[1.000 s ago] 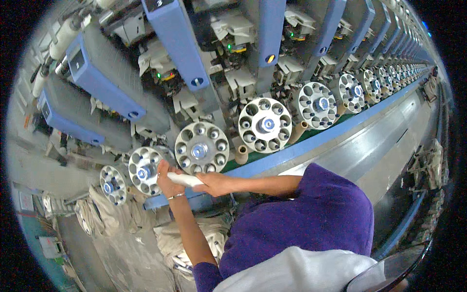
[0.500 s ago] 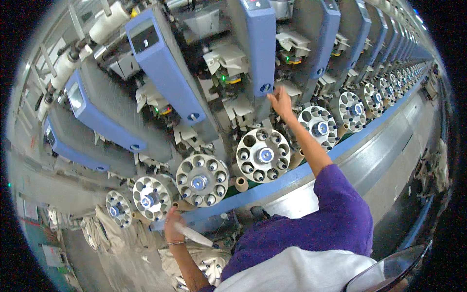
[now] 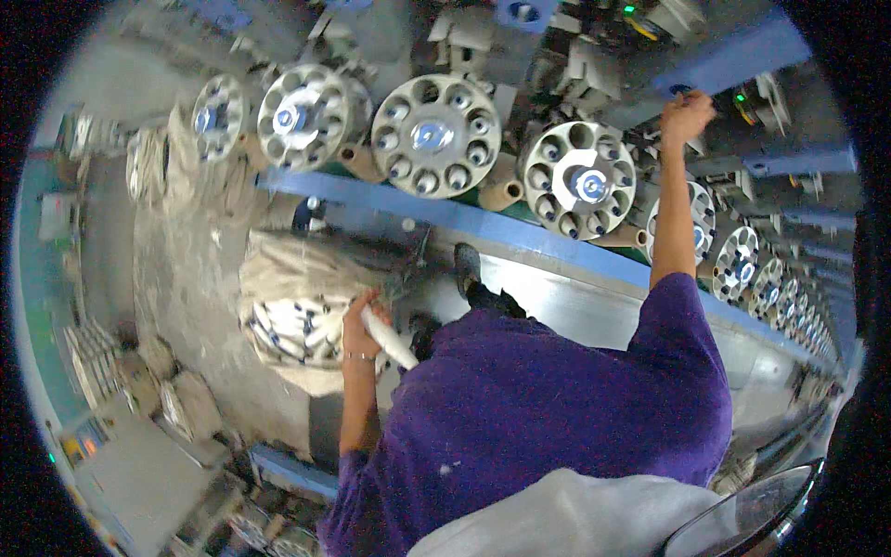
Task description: The person repeatedly picks white spools from a cloth bag and places them into circular holders on a textile machine. The person also briefly adjusts a control panel on the machine. The spools are handled one at a time and placed into slots on the rotating holders.
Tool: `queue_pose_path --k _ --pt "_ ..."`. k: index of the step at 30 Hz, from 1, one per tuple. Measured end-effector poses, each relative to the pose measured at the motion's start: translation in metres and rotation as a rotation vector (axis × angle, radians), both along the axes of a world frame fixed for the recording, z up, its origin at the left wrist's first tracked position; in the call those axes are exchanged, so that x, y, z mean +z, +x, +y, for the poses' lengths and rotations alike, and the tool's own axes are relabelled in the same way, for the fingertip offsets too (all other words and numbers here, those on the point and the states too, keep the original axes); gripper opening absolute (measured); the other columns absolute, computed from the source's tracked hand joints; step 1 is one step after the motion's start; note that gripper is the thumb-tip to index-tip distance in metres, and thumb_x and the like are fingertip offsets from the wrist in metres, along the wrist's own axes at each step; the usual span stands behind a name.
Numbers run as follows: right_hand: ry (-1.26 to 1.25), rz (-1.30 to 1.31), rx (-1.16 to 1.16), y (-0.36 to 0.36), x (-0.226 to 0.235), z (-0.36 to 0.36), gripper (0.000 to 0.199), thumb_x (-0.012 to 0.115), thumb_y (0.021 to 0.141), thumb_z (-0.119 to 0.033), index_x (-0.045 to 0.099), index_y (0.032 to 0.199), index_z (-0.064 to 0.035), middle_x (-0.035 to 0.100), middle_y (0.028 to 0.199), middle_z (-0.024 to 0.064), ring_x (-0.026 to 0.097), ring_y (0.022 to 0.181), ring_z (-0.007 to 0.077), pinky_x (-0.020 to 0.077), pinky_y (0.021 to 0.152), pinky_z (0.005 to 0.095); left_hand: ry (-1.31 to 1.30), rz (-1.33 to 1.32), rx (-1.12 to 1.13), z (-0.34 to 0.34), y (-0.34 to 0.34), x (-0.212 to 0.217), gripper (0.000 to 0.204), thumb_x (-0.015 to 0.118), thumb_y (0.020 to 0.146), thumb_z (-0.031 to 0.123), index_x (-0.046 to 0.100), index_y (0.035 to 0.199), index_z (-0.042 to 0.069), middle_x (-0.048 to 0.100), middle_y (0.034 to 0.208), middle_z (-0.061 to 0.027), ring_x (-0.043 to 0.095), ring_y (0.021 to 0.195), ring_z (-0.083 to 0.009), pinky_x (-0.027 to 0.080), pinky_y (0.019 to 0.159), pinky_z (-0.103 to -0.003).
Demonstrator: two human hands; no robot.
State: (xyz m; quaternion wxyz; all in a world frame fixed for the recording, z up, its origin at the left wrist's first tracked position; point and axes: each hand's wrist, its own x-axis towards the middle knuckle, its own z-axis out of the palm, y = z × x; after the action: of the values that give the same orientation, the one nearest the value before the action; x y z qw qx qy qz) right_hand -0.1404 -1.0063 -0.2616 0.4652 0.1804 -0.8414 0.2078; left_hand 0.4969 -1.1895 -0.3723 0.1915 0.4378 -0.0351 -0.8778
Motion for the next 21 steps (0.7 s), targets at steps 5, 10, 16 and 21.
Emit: queue_pose_path --k 5,10,16,21 --pt "0.126 -0.029 0.387 0.102 0.028 -0.049 0.062 0.069 0.069 -0.007 0.046 0.127 -0.0028 0.054 0.109 0.0188 0.049 0.099 0.0325 0.0459 0.078 0.0402 -0.016 0.003 -0.022 0.013 0.021 0.005 0.025 0.064 0.086 0.025 0.061 0.099 0.004 0.051 0.065 -0.0015 0.048 0.051 -0.0163 0.042 0.046 -0.031" --pt "0.347 -0.446 1.091 0.353 -0.056 -0.112 0.033 0.059 0.074 0.004 0.064 0.105 -0.0071 0.061 0.088 0.0093 0.057 0.076 0.0242 0.0454 0.071 0.0332 -0.116 -0.01 0.169 0.051 0.111 0.006 0.025 0.06 0.088 0.025 0.061 0.102 0.005 0.053 0.062 -0.0017 0.051 0.052 -0.0167 0.046 0.049 -0.031" --pt "0.715 -0.916 1.723 0.67 -0.192 -0.14 0.031 0.059 0.076 0.002 0.059 0.107 -0.0027 0.057 0.106 0.0167 0.06 0.09 0.0315 0.0486 0.08 0.0395 0.023 -0.117 0.582 0.147 0.288 -0.031 0.02 0.063 0.085 0.021 0.061 0.098 0.005 0.05 0.062 -0.0032 0.05 0.053 -0.0173 0.046 0.05 -0.032" --pt "1.112 -0.554 1.45 0.74 -0.268 -0.2 0.03 0.056 0.072 0.005 0.057 0.101 -0.0004 0.055 0.104 0.0204 0.052 0.104 0.0362 0.0433 0.088 0.0453 0.077 -0.427 0.81 0.264 0.446 -0.028 0.015 0.062 0.086 0.022 0.062 0.094 0.008 0.051 0.065 -0.0018 0.05 0.056 -0.0154 0.044 0.05 -0.031"
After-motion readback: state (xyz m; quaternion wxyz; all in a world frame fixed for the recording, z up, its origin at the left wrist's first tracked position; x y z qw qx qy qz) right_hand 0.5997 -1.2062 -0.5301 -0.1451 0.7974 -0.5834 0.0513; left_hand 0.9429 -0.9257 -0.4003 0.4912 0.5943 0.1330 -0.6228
